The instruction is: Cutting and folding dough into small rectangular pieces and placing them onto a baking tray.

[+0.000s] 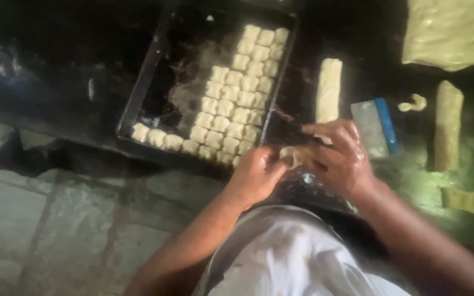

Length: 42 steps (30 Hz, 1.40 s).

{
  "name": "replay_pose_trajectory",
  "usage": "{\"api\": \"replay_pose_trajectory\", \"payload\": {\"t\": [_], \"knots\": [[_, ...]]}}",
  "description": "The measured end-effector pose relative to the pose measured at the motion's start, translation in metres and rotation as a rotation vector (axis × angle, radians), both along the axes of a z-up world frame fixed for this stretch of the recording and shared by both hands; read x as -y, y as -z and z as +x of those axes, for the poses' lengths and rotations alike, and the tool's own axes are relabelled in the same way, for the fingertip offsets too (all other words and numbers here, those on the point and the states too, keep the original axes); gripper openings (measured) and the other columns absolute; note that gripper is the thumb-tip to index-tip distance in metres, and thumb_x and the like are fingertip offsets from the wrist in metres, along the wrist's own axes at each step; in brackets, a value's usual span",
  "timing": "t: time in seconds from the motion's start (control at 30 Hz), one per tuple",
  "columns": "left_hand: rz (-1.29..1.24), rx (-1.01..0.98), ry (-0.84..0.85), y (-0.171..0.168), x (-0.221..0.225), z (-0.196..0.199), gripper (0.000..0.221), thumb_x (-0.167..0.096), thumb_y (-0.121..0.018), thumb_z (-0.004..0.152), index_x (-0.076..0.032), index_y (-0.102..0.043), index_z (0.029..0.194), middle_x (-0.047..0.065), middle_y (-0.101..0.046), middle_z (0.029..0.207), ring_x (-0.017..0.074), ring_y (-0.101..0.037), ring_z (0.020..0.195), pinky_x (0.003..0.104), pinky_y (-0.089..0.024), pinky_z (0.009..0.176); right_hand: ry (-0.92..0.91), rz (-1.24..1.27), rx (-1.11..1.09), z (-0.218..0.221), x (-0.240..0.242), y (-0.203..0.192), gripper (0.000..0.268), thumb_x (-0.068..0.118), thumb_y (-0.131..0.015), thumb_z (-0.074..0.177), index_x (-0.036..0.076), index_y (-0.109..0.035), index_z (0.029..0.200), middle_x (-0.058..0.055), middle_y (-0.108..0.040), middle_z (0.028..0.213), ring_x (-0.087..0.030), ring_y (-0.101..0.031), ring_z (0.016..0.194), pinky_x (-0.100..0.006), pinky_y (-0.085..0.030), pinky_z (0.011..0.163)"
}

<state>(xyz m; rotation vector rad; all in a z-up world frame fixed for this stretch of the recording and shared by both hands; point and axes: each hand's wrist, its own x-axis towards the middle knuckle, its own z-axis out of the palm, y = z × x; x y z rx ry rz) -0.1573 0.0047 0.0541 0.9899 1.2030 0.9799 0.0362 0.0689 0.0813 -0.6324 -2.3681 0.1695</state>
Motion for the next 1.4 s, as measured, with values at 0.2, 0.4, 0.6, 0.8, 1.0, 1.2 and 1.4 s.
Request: {"api": "replay_pose_trajectory", "payload": {"t": [0.2, 0.4, 0.6, 0.8, 1.0, 1.2, 1.4], "knots": [[0.138, 0.081, -0.171, 0.027, -0.01, -0.045, 0.023, -0.003, -0.063, 0.097, 0.004, -0.07, 0.119, 0.011, -0.075, 0.099, 0.0134, -0.072, 0.084, 0.027, -0.059, 0.074, -0.167, -0.131, 0.019, -0.037, -0.005, 0.014, 0.017, 0.012, -0.084, 0.083, 0.011, -0.076, 0.098, -0.007, -0.072, 0.11, -0.027, -0.07, 0.098, -0.041, -0.058, 0.082], [0.017, 0.382, -0.34, 0.019, -0.014, -0.06, 0.038, 0.0, -0.063, 0.093, 0.004, -0.06, 0.13, 0.014, -0.073, 0.105, 0.0202, -0.076, 0.093, 0.032, -0.064, 0.081, 0.694, -0.504, 0.239, 0.068, -0.059, 0.074, 0.016, 0.019, -0.077, 0.09, 0.011, -0.075, 0.104, -0.013, -0.074, 0.108, -0.029, -0.071, 0.095, -0.041, -0.058, 0.08], [0.049, 0.401, -0.231, 0.033, -0.019, -0.016, 0.038, 0.001, -0.063, 0.095, 0.004, -0.059, 0.133, 0.015, -0.071, 0.11, 0.0194, -0.073, 0.095, 0.034, -0.064, 0.084, 0.917, -0.004, 0.299, 0.203, -0.133, 0.142, 0.029, 0.025, -0.084, 0.09, 0.005, -0.073, 0.107, -0.02, -0.071, 0.103, -0.038, -0.068, 0.095, -0.047, -0.056, 0.078], [0.102, 0.34, -0.198, 0.045, -0.021, 0.032, 0.035, 0.0, -0.063, 0.097, 0.003, -0.06, 0.132, 0.011, -0.072, 0.11, 0.0175, -0.072, 0.096, 0.032, -0.064, 0.084, 0.849, -0.33, 0.015, 0.136, -0.104, 0.07, 0.012, 0.018, -0.076, 0.096, 0.008, -0.072, 0.101, -0.014, -0.073, 0.097, -0.03, -0.072, 0.085, -0.041, -0.058, 0.076], [0.284, 0.141, -0.314, 0.08, -0.019, 0.072, 0.035, 0.001, -0.064, 0.097, 0.004, -0.06, 0.132, 0.012, -0.072, 0.111, 0.0166, -0.072, 0.098, 0.029, -0.062, 0.084, 0.267, -0.375, 0.326, 0.061, -0.007, 0.108, 0.026, 0.01, -0.075, 0.076, 0.018, -0.076, 0.101, -0.013, -0.069, 0.108, -0.036, -0.064, 0.103, -0.047, -0.054, 0.089], [0.177, -0.051, -0.318, 0.112, -0.023, 0.089, 0.032, 0.0, -0.066, 0.094, 0.002, -0.067, 0.126, 0.013, -0.074, 0.106, 0.0162, -0.072, 0.09, 0.029, -0.06, 0.078, 0.019, -0.558, 0.626, 0.082, -0.002, 0.054, 0.021, 0.015, -0.07, 0.079, 0.008, -0.074, 0.099, -0.016, -0.071, 0.102, -0.038, -0.068, 0.101, -0.05, -0.054, 0.09], [0.114, 0.047, -0.295, 0.094, -0.02, 0.089, 0.029, 0.0, -0.064, 0.094, 0.001, -0.068, 0.122, 0.012, -0.076, 0.104, 0.0143, -0.072, 0.088, 0.028, -0.06, 0.075, 0.035, -0.939, 0.446, 0.098, 0.005, 0.029, 0.021, 0.019, -0.077, 0.085, 0.012, -0.078, 0.105, -0.011, -0.078, 0.105, -0.029, -0.076, 0.092, -0.041, -0.06, 0.081]]}}
